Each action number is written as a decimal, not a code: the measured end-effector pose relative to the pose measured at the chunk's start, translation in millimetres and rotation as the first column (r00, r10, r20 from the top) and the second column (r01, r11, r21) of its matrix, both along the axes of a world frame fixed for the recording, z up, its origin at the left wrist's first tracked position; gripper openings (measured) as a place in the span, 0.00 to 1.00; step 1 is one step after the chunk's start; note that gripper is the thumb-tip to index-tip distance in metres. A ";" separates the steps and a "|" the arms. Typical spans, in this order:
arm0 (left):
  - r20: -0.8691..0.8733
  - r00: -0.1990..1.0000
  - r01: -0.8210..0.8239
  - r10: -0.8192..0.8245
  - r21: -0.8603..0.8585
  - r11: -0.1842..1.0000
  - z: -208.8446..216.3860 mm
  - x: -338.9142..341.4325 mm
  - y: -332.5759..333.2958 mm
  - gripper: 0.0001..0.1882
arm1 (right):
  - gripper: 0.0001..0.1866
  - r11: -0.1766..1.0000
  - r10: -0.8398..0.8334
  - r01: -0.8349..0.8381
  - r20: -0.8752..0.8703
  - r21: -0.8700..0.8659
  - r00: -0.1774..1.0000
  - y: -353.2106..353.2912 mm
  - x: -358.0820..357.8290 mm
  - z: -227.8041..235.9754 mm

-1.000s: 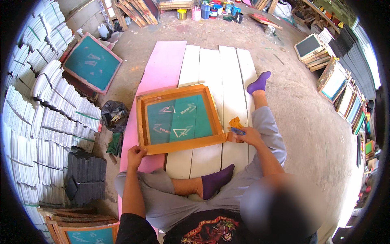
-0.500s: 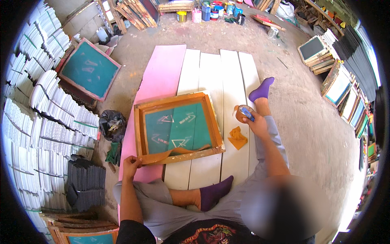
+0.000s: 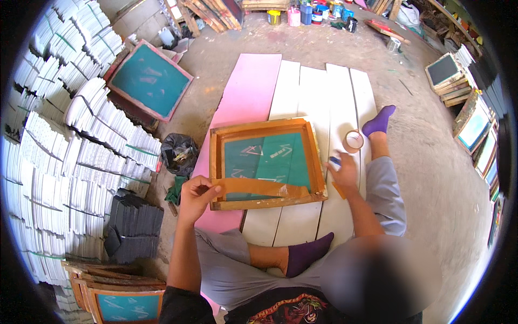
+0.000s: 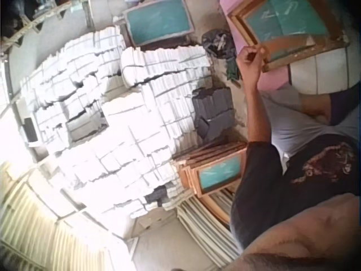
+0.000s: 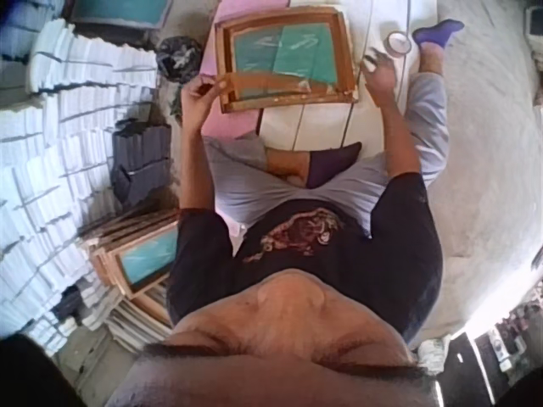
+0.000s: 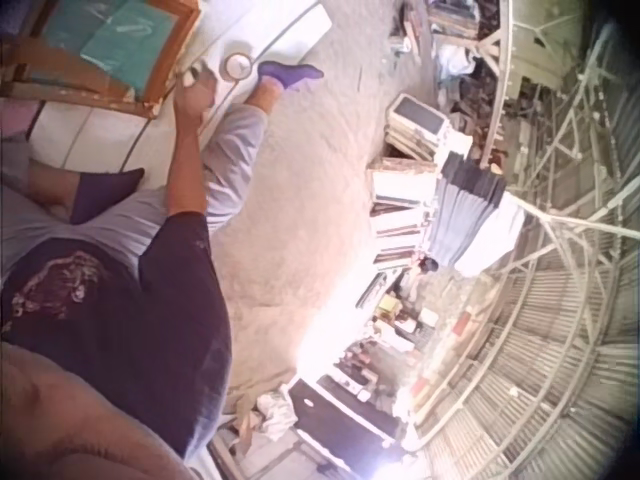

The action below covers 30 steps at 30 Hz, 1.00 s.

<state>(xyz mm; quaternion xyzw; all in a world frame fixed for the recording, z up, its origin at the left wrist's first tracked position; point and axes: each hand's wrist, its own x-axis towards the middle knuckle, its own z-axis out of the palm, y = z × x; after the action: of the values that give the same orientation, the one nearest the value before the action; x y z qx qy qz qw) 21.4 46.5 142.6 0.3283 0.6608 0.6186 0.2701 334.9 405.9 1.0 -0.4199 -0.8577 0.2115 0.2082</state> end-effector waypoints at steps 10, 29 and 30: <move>-0.222 0.856 0.447 -0.467 -0.136 0.884 129.3 46.2 42.3 0.10 | 0.23 0.383 0.536 -0.854 -0.668 -0.352 0.516 -133.1 -99.7 144.9; -0.332 0.922 0.208 -0.201 -0.016 0.978 222.0 -12.1 -26.7 0.06 | 0.06 0.516 0.361 -0.690 -0.602 -0.507 0.712 -90.4 -17.1 126.7; -0.346 0.922 0.181 -0.176 -0.018 0.983 221.0 -13.6 -30.2 0.06 | 0.06 0.527 0.313 -0.653 -0.591 -0.544 0.744 -88.2 -12.2 133.3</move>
<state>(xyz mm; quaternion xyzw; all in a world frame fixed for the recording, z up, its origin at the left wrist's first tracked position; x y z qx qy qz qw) 7.7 16.3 363.6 0.4927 0.6609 0.5287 0.2024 322.7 317.6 134.4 -0.1471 -0.7175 0.6671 0.1359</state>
